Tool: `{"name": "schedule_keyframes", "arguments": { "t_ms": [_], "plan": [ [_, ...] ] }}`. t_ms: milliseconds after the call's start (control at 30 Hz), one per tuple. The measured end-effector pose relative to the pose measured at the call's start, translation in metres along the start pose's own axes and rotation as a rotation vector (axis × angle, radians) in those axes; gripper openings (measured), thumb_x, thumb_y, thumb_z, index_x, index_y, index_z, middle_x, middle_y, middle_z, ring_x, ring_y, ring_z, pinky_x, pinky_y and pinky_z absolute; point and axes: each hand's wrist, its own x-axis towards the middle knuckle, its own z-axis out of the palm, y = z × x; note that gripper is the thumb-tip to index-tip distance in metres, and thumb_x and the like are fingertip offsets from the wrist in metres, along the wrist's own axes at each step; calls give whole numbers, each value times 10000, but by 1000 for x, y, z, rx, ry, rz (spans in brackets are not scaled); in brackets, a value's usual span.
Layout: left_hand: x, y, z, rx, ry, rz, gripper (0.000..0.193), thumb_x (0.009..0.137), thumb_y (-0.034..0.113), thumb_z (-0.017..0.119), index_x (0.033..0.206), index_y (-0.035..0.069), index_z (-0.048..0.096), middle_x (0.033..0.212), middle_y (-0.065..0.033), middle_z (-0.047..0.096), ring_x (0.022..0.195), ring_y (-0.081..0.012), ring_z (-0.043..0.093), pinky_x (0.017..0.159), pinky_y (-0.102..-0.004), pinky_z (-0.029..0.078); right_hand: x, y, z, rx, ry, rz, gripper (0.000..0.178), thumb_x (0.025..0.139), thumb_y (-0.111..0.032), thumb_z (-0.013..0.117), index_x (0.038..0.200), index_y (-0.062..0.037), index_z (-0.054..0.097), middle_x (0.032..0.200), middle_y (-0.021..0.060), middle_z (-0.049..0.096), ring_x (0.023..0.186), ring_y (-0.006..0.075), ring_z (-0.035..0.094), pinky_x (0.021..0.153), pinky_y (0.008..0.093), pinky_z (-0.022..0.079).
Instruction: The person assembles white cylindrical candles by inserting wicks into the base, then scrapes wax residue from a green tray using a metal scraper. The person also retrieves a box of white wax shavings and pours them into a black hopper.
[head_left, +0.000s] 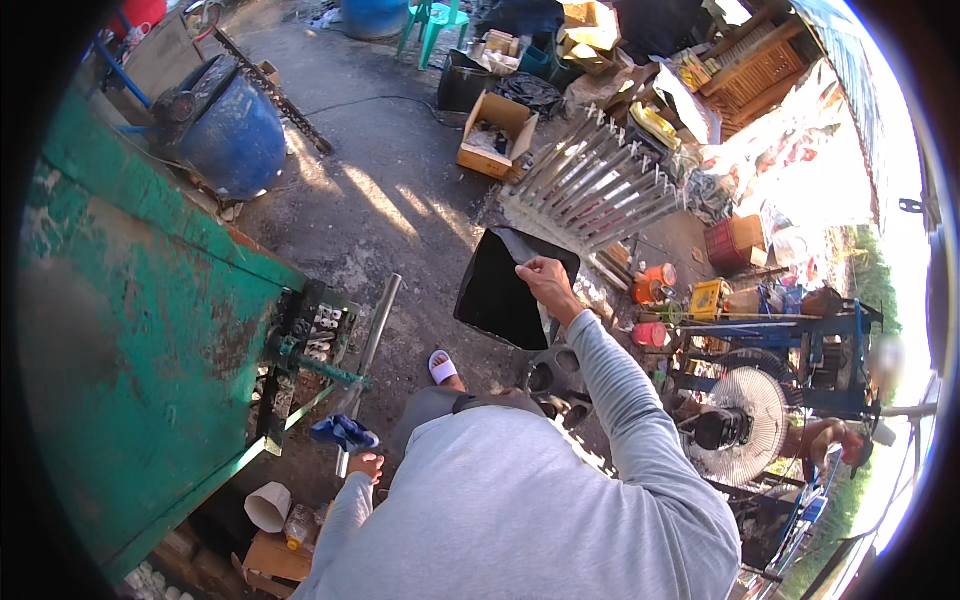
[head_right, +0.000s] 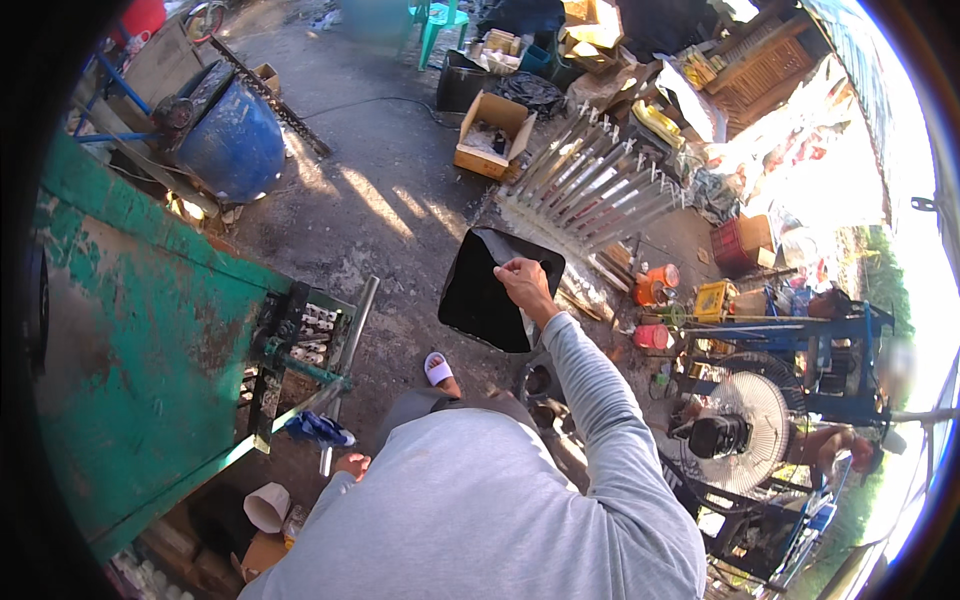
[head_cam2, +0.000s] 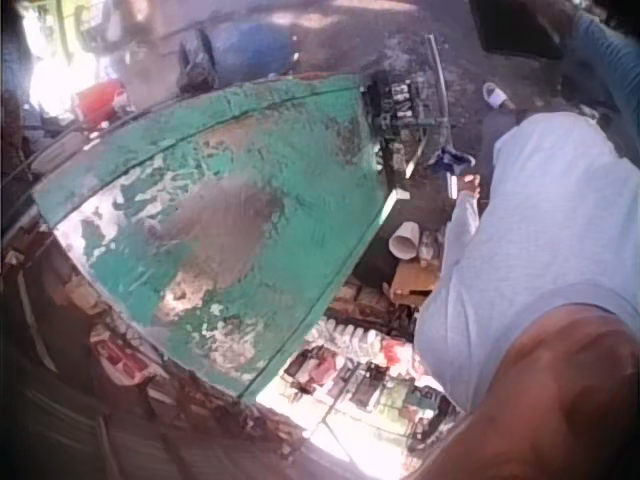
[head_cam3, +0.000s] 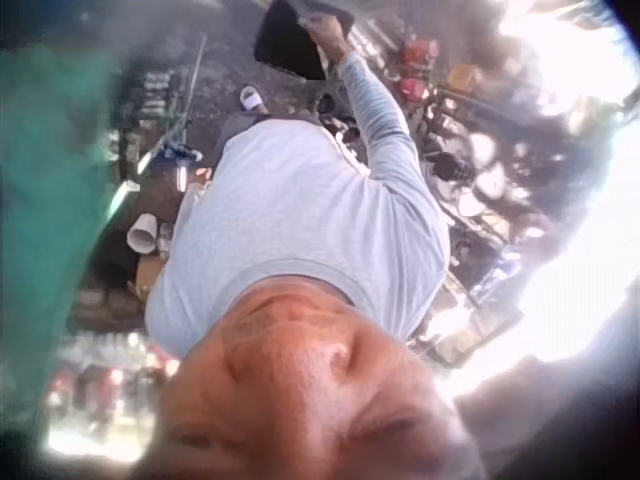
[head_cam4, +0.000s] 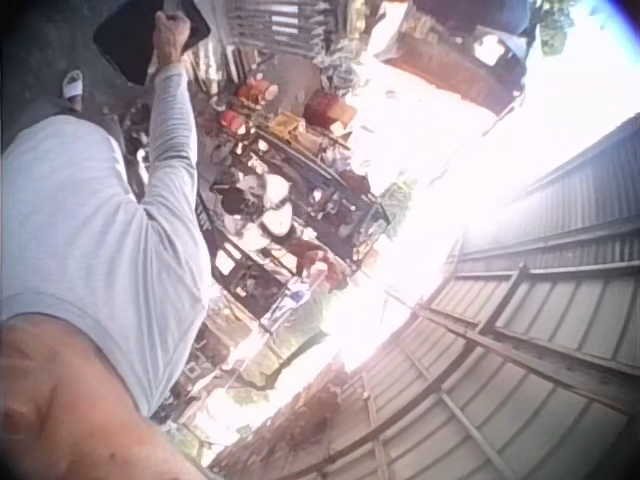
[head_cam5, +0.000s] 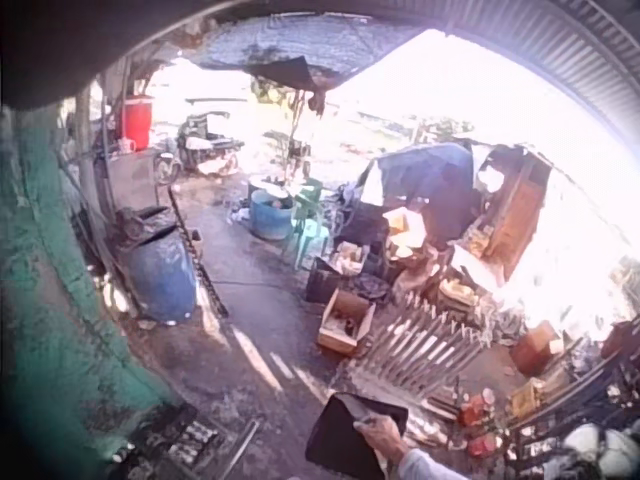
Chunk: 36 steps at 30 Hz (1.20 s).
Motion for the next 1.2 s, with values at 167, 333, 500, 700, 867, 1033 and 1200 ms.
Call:
{"name": "schedule_keyframes", "arguments": {
  "t_ms": [167, 333, 500, 700, 867, 1033, 1200],
  "plan": [
    [-14, 73, 30, -240, 122, -49, 265, 953, 376, 653, 1068, 141, 690, 735, -54, 597, 557, -237, 573, 458, -417, 465, 125, -71, -5, -42, -33, -167, 337, 909, -323, 778, 916, 11, 745, 705, 12, 642, 640, 100, 569, 576, 309, 447],
    [-23, 114, 89, -332, 171, -175, 234, 952, 355, 656, 1061, 150, 685, 732, -49, 591, 567, -230, 574, 461, -410, 461, 260, -132, 5, 24, -178, -216, 277, 946, -256, 767, 943, 18, 726, 693, -25, 590, 621, 60, 503, 536, 290, 387],
    [-27, 202, 132, -286, 207, -263, 204, 950, 334, 658, 1053, 159, 679, 729, -44, 586, 577, -223, 575, 464, -404, 458, 401, -185, 22, 70, -263, -346, 281, 947, -256, 768, 936, 21, 722, 713, -24, 594, 625, 58, 492, 537, 270, 373],
    [-17, 348, 145, -297, 231, -294, 169, 949, 309, 660, 1045, 170, 672, 725, -38, 579, 590, -215, 577, 468, -397, 454, 542, -273, 44, 28, -399, -308, 303, 927, -285, 775, 926, 16, 734, 737, 10, 629, 658, 94, 530, 582, 302, 413],
    [33, 461, 142, -379, 263, -313, 141, 948, 287, 663, 1038, 179, 667, 722, -33, 574, 600, -208, 578, 471, -391, 451, 655, -359, 73, -69, -407, -392, 320, 914, -304, 772, 949, 13, 757, 759, 67, 687, 687, 152, 614, 646, 338, 494],
    [120, 560, 99, -386, 254, -302, 115, 946, 266, 665, 1030, 188, 661, 719, -28, 568, 610, -201, 579, 474, -384, 448, 763, -464, 107, -37, -436, -440, 307, 943, -289, 771, 975, 12, 726, 729, -47, 587, 638, 55, 490, 548, 269, 379],
    [236, 666, -21, -577, 232, -207, 93, 945, 245, 667, 1023, 197, 655, 716, -23, 563, 620, -194, 580, 478, -378, 444, 847, -544, 122, -364, -328, -673, 405, 916, -374, 747, 1017, 12, 681, 882, 190, 701, 842, 336, 694, 752, 439, 527]
  ]
}}
